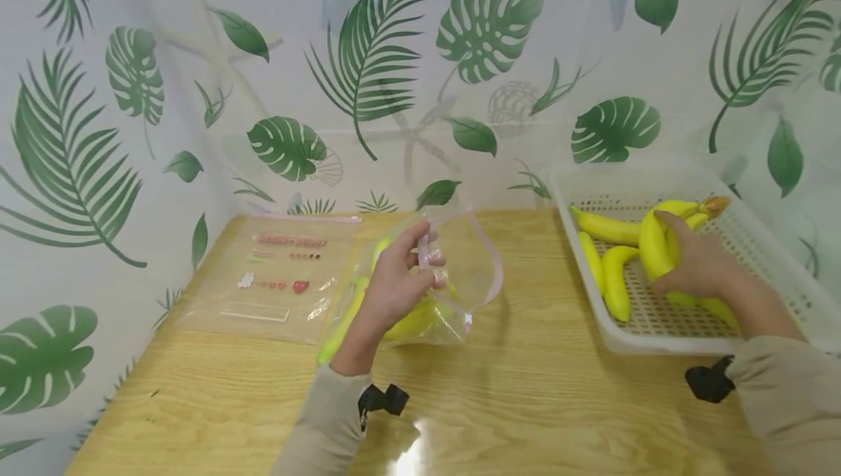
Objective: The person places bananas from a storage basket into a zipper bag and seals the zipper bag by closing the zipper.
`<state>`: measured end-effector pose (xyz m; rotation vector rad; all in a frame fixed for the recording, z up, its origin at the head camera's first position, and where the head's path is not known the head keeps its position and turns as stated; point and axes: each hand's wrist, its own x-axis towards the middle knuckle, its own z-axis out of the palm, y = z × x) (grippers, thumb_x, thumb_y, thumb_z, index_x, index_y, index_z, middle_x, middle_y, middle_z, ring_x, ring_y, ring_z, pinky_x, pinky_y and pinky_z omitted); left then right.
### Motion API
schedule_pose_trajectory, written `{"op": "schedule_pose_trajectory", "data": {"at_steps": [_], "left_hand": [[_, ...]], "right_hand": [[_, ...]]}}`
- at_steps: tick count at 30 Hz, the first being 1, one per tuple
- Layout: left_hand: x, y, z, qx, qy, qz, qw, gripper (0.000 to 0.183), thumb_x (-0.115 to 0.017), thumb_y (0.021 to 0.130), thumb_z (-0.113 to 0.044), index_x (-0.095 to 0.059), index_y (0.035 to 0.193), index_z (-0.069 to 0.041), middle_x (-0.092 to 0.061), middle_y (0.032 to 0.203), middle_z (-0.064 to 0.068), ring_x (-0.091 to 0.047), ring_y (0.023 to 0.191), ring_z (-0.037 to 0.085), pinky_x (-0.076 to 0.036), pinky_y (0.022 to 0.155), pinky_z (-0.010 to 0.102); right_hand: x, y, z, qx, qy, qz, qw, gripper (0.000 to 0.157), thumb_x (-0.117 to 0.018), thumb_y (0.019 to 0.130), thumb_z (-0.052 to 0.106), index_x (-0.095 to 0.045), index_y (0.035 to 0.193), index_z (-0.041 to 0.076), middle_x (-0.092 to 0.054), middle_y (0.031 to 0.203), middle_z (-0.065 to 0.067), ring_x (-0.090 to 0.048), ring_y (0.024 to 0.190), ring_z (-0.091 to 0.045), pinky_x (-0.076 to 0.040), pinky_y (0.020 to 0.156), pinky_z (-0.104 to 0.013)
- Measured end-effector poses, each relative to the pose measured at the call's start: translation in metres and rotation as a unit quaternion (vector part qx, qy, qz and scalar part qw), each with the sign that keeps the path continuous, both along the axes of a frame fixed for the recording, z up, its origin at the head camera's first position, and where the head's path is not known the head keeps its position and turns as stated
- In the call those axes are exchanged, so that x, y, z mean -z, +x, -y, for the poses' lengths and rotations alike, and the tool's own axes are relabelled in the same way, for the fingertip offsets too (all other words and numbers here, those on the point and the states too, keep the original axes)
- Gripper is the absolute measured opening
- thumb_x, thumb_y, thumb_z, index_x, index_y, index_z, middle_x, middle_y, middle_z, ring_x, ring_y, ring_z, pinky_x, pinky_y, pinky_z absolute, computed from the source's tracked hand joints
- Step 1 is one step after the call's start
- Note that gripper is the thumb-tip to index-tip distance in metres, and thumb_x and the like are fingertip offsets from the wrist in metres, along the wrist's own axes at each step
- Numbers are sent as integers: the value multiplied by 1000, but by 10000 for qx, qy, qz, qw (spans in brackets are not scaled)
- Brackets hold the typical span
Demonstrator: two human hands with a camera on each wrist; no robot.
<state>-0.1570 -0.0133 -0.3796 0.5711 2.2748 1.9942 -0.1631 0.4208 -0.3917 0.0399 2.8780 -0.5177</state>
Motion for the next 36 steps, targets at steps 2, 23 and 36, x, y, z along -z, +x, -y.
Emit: {"op": "schedule_pose_trajectory", "data": {"at_steps": [2,23,36], "left_hand": [[1,-1,0,-25,-28,13,10000,75,-54,85,16,-33,154,-5,-38,156,12,-63,116,34,-61,75,31],[-2,-4,6,-108,-97,-106,9998,73,-54,86,15,-34,153,-5,-43,152,11,-66,113,29,-60,74,28],[-3,0,7,-69,-29,-103,9999,76,-55,85,15,-32,154,-5,-43,152,15,-64,115,32,-61,74,34]], "right_hand": [[-3,1,2,81,-50,-160,9998,129,-84,71,27,11,155,1,-24,126,-54,-31,105,-62,-37,84,-74],[-48,14,73,374,-2623,-1675,9496,122,-79,86,16,20,154,40,-14,144,-47,-36,118,-58,-46,59,-16],[-56,37,116,34,-5704,-1646,8047,109,-64,87,-15,3,155,39,-37,125,-8,-66,95,-10,-56,75,-19]]}}
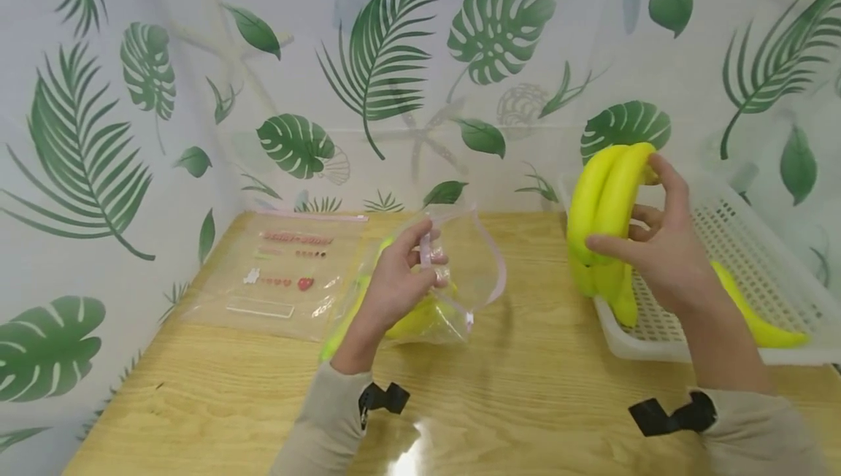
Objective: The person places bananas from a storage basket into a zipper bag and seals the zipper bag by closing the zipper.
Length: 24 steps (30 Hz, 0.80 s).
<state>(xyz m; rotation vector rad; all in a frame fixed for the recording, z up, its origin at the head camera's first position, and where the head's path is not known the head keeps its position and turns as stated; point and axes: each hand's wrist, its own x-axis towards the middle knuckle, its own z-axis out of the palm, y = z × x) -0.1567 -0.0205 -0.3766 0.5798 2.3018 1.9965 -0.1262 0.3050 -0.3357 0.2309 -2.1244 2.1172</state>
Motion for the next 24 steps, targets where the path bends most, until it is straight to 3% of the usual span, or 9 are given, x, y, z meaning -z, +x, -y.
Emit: {"op": "schedule_pose_trajectory", "data": {"at_steps": [4,8,16,24], "left_hand": [[1,-1,0,32,-11,-33,10000,75,-55,86,14,-32,154,-6,-44,152,13,-65,114,31,-61,74,34],[0,-2,1,-10,-65,-65,10000,73,-54,86,14,-33,154,-5,-45,151,13,-66,113,30,-61,72,30],[-2,-1,3,-79,-84,-1,9999,75,-54,85,13,-33,154,-6,-46,150,11,-67,110,24,-59,67,25],[-2,1,4,-25,-59,-2,10000,75,-54,85,14,-34,154,-5,-46,150,13,-67,109,24,-59,70,25]], "right_hand": [[7,4,19,-121,-971,-212,9950,104,-59,89,-16,2,153,38,-43,129,-12,-65,103,-14,-57,80,-23],[14,3,45,-69,-1547,-380,9872,101,-59,90,-15,0,152,39,-43,132,-12,-60,109,-17,-56,84,-25],[27,0,92,47,-1548,-697,9855,104,-62,88,-13,1,152,39,-37,136,-12,-54,117,-23,-55,91,-24],[45,-3,121,422,-2018,-1067,9727,104,-60,86,-16,0,152,37,-32,139,-16,-50,119,-27,-55,91,-25]]}}
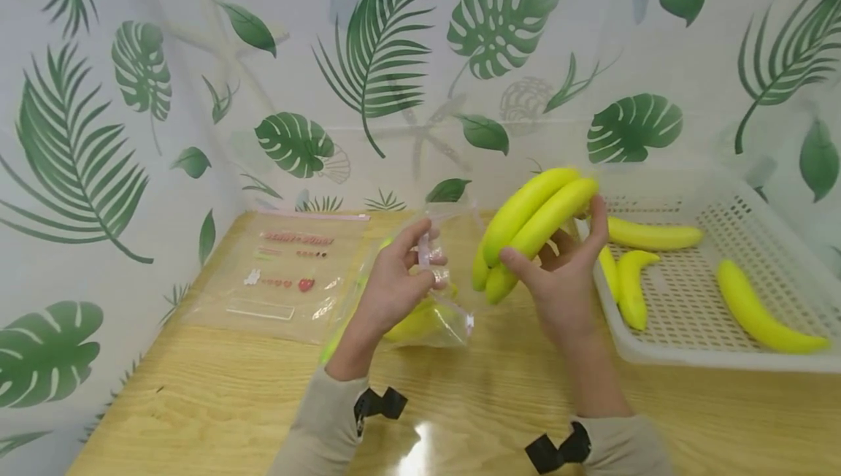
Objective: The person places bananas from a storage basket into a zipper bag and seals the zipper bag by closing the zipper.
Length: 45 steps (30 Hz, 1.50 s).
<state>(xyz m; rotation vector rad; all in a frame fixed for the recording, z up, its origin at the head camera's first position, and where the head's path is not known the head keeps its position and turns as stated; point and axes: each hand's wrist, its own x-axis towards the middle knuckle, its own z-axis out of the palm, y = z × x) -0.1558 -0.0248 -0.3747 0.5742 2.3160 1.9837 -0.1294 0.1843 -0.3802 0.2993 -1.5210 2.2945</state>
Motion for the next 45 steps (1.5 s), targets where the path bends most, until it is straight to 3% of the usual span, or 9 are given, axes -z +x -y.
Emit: {"op": "schedule_pose_trajectory", "data": {"at_steps": [10,16,23,26,30,32,36,41,45], "left_hand": [[-5,5,7,-112,-84,-148,9998,74,-53,84,16,-35,153,-3,-50,146,15,-66,106,25,-60,70,26],[-8,6,5,-2,-228,-454,9987,73,-52,84,16,-36,153,-4,-51,145,12,-67,107,26,-60,70,25],[-9,5,2,125,-200,-606,9979,74,-49,85,18,-35,153,-5,-50,147,12,-66,109,26,-60,73,24],[-9,4,2,81,-216,-641,9977,73,-49,85,19,-35,153,-5,-50,147,13,-66,108,27,-60,72,24],[-8,2,2,26,-241,-708,9972,73,-49,85,19,-35,153,-4,-50,146,13,-66,108,28,-59,71,24],[-8,2,1,15,-247,-734,9970,72,-49,85,19,-36,152,-3,-50,146,13,-66,108,28,-60,71,24],[-8,1,2,31,-216,-706,9973,72,-49,86,19,-35,153,-4,-49,147,12,-66,109,27,-60,72,24],[-9,2,3,82,-125,-653,9978,72,-48,86,18,-34,153,-3,-47,149,12,-65,111,30,-60,73,25],[-9,4,2,92,-148,-648,9977,71,-48,86,18,-34,153,-3,-47,148,14,-65,110,29,-60,73,25]], "right_hand": [[9,-1,21,196,610,312,9975,110,-67,86,-10,5,154,38,-32,139,-14,-49,120,-26,-56,87,-24],[10,2,22,164,-37,471,9988,93,-58,96,0,2,152,42,-37,142,-13,-55,115,-24,-56,90,-26],[8,1,25,302,-168,795,9962,105,-64,94,4,15,155,37,-37,141,-12,-54,118,-22,-54,93,-25],[9,0,25,94,-315,606,9976,81,-58,100,10,-3,156,26,-43,132,-10,-55,113,-18,-54,91,-23],[11,-2,19,-443,-546,296,9971,41,-40,107,31,-28,143,13,-51,117,-4,-57,102,-11,-54,86,-22],[11,-2,15,-653,-548,250,9960,43,-31,108,40,-30,141,13,-51,114,-2,-57,101,-10,-53,88,-22],[9,-4,11,-782,-439,173,9958,49,-23,109,42,-31,146,12,-49,120,-2,-53,107,-11,-49,94,-23],[10,-4,8,-948,-377,254,9945,42,-30,109,31,-30,146,12,-45,130,-3,-48,117,-11,-43,102,-24],[11,-4,3,-1366,-310,118,9901,31,-31,107,14,-34,138,11,-49,123,-2,-51,113,-11,-46,98,-25]]}}
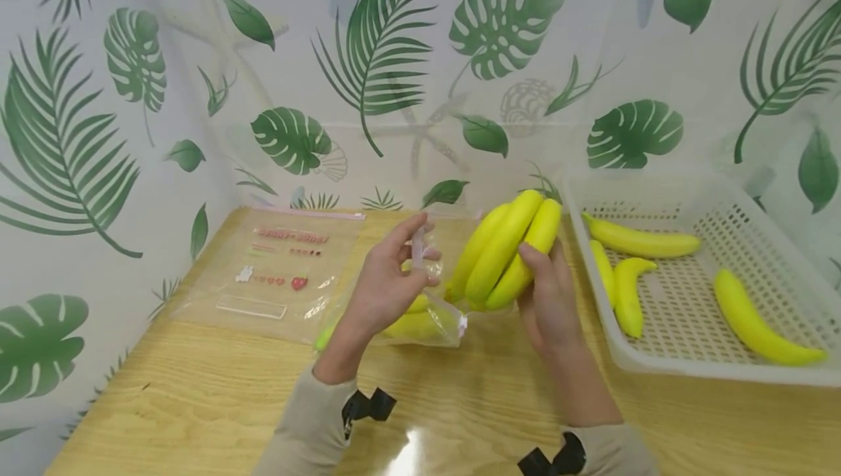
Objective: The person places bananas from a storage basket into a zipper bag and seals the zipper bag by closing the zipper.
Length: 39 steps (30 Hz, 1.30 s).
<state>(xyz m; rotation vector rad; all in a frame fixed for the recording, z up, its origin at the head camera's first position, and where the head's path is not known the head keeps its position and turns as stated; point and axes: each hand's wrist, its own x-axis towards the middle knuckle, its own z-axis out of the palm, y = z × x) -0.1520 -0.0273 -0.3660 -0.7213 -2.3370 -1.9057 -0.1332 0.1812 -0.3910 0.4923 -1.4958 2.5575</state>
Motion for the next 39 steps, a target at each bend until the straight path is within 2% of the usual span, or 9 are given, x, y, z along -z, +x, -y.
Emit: {"op": "schedule_pose_trajectory", "data": {"at_steps": [7,13,20,22,25,28,33,35,39], "left_hand": [[1,0,0,-7,-41,-94,9999,72,-50,86,17,-35,153,-4,-50,147,13,-66,109,28,-59,74,24],[0,0,3,-73,-43,-221,9997,73,-51,84,18,-35,153,-3,-50,146,13,-66,108,26,-59,74,24],[-1,-1,4,-77,37,-316,9995,73,-49,84,21,-34,152,0,-47,147,18,-66,108,30,-60,72,24],[-1,-1,4,-59,73,-292,9995,72,-48,84,21,-34,152,0,-47,148,18,-65,108,30,-60,72,24],[-2,-1,4,-74,99,-294,9995,71,-48,85,20,-35,152,1,-47,148,17,-65,109,30,-60,73,24],[-3,-1,5,-105,98,-296,9995,71,-47,85,20,-35,152,1,-47,147,16,-65,109,30,-59,73,24],[-3,-1,7,-138,61,-354,9993,69,-48,87,20,-35,152,0,-47,148,15,-64,110,29,-59,72,23],[-3,-2,8,-170,35,-419,9990,68,-49,87,20,-36,151,0,-48,148,15,-64,110,29,-58,69,21],[-3,-3,8,-180,7,-449,9988,68,-50,87,20,-37,151,1,-48,147,15,-65,110,28,-57,68,21]], "right_hand": [[3,1,-8,-969,11,-497,9941,37,-27,95,-12,-47,120,6,-52,107,-3,-53,96,-12,-50,83,-24],[7,0,-20,-864,327,-971,9910,49,-28,82,-24,-59,105,4,-56,91,-2,-51,79,-14,-46,69,-26],[15,-4,-27,-1361,-356,-1322,9812,67,-21,78,-33,-60,125,-5,-65,116,-11,-56,90,-14,-49,76,-26],[18,-4,-24,-1169,-255,-1169,9859,69,-24,79,-33,-61,127,0,-65,113,-7,-56,89,-12,-51,74,-24],[23,-3,-15,-553,375,-702,9953,66,-34,83,-32,-63,125,9,-61,103,0,-54,87,-10,-52,70,-20],[26,-2,-8,-29,964,-201,9951,65,-41,84,-29,-62,131,12,-59,116,2,-52,100,-11,-53,71,-18],[29,-3,0,557,1868,625,9788,46,-43,93,-15,-61,127,10,-48,137,0,-46,125,-11,-50,87,-15],[28,-3,2,596,2211,1053,9677,41,-43,97,-6,-51,135,8,-42,140,-7,-50,120,-10,-50,86,-16],[29,-5,2,234,2574,1762,9498,50,-40,105,11,-24,151,3,-38,142,-20,-59,105,-7,-55,80,-22]]}}
